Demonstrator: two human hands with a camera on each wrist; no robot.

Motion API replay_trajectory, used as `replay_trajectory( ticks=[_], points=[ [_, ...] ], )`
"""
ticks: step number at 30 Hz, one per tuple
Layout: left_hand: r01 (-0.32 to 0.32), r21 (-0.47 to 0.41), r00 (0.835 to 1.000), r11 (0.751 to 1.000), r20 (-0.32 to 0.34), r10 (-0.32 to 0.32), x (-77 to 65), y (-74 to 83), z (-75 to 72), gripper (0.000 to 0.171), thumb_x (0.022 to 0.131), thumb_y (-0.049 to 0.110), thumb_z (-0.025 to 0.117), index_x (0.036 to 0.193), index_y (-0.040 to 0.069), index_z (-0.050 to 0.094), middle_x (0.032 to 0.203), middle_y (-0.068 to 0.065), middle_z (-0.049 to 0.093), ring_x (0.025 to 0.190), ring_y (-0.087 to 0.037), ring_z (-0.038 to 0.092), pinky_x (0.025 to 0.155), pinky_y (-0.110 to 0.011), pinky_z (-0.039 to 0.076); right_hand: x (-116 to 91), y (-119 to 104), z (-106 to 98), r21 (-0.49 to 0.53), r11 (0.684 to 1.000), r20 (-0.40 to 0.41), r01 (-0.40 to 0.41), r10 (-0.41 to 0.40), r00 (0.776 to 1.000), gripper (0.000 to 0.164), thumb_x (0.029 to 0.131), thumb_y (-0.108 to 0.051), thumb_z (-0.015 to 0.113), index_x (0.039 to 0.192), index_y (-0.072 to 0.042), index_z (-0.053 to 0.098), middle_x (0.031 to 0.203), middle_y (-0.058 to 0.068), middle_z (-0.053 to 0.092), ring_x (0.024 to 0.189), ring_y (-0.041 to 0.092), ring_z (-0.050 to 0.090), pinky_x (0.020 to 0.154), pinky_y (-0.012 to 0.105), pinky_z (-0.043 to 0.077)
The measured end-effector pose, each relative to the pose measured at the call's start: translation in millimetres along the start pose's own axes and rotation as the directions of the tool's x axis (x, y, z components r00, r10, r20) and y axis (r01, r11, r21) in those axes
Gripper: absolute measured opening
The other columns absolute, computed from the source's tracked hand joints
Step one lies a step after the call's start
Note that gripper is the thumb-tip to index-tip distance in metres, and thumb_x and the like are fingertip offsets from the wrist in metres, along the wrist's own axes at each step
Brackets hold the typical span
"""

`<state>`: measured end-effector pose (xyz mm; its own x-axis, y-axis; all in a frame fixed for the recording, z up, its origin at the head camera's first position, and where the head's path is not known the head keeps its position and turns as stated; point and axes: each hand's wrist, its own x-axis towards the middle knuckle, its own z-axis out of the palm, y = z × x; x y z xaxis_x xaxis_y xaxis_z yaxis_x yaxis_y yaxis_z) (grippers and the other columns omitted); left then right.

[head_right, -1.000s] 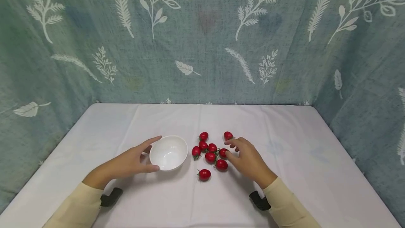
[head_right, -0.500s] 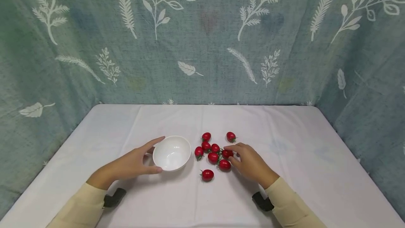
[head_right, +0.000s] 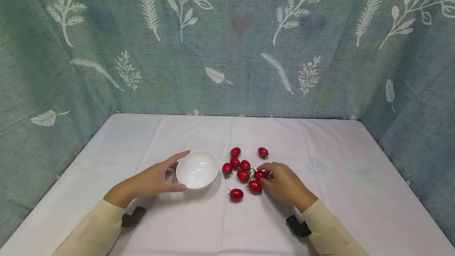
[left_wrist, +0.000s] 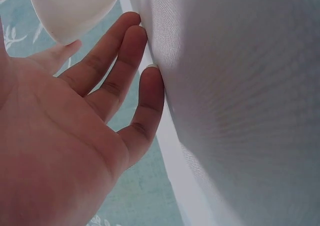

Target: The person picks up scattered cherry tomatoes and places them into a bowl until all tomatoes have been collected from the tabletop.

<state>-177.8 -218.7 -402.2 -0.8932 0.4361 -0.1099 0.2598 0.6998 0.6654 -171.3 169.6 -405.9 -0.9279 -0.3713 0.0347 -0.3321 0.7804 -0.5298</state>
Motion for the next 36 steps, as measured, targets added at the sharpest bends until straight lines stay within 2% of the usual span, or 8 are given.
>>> replay_trajectory(
  ticks=[6,14,23,31,36],
  points=[
    [0.003,-0.011,1.000,1.000,-0.001,-0.003,-1.1,0.1,0.7,0.104,0.075,0.055,0.083,0.158,0.034,0.025,0.119,0.005,0.061,0.113,-0.015,0.055,0.099,-0.046,0.041,-0.9,1.0,-2.4,0.004,1.000,0.001,0.016,-0.016,1.000,0.028,0.090,-0.011,0.074,0.117,-0.010,0.070,0.105,-0.001,0.071,0.087,0.010,0.061,0.074,0.029,0.053],
    [-0.009,-0.022,1.000,1.000,-0.005,0.009,-0.2,1.5,3.7,0.104,0.075,0.055,0.083,0.158,0.034,0.025,0.118,0.004,0.062,0.113,-0.017,0.055,0.100,-0.048,0.041,-3.5,-4.3,-3.9,0.024,0.996,-0.088,0.088,-0.085,0.993,0.031,0.090,-0.010,0.074,0.121,-0.009,0.070,0.106,-0.002,0.071,0.088,0.012,0.060,0.074,0.028,0.053],
    [-0.015,-0.046,1.000,0.999,0.004,0.016,3.4,-1.2,3.3,0.102,0.075,0.050,0.085,0.158,0.037,0.026,0.118,0.006,0.061,0.115,-0.014,0.054,0.104,-0.049,0.039,-3.2,-35.8,3.5,0.062,0.979,-0.122,0.192,-0.183,0.975,0.036,0.089,-0.013,0.076,0.124,-0.015,0.069,0.106,-0.008,0.069,0.092,0.014,0.060,0.077,0.028,0.054],
    [-0.031,-0.061,0.999,0.998,0.019,0.033,3.3,-1.3,2.8,0.103,0.077,0.047,0.085,0.159,0.033,0.025,0.119,0.005,0.063,0.118,-0.016,0.055,0.108,-0.053,0.037,4.0,-66.2,4.1,0.085,0.949,-0.170,0.302,-0.285,0.943,0.037,0.089,-0.014,0.076,0.125,-0.018,0.068,0.106,-0.011,0.068,0.091,0.015,0.063,0.078,0.030,0.055],
    [-0.048,-0.051,0.999,0.998,0.023,0.049,4.9,0.0,3.1,0.101,0.078,0.046,0.084,0.159,0.030,0.026,0.120,0.003,0.063,0.119,-0.018,0.055,0.109,-0.056,0.037,12.7,-81.1,6.4,0.076,0.937,-0.165,0.341,-0.325,0.931,0.036,0.091,-0.017,0.075,0.126,-0.018,0.068,0.109,-0.008,0.068,0.089,0.011,0.061,0.077,0.028,0.055]
  ],
)
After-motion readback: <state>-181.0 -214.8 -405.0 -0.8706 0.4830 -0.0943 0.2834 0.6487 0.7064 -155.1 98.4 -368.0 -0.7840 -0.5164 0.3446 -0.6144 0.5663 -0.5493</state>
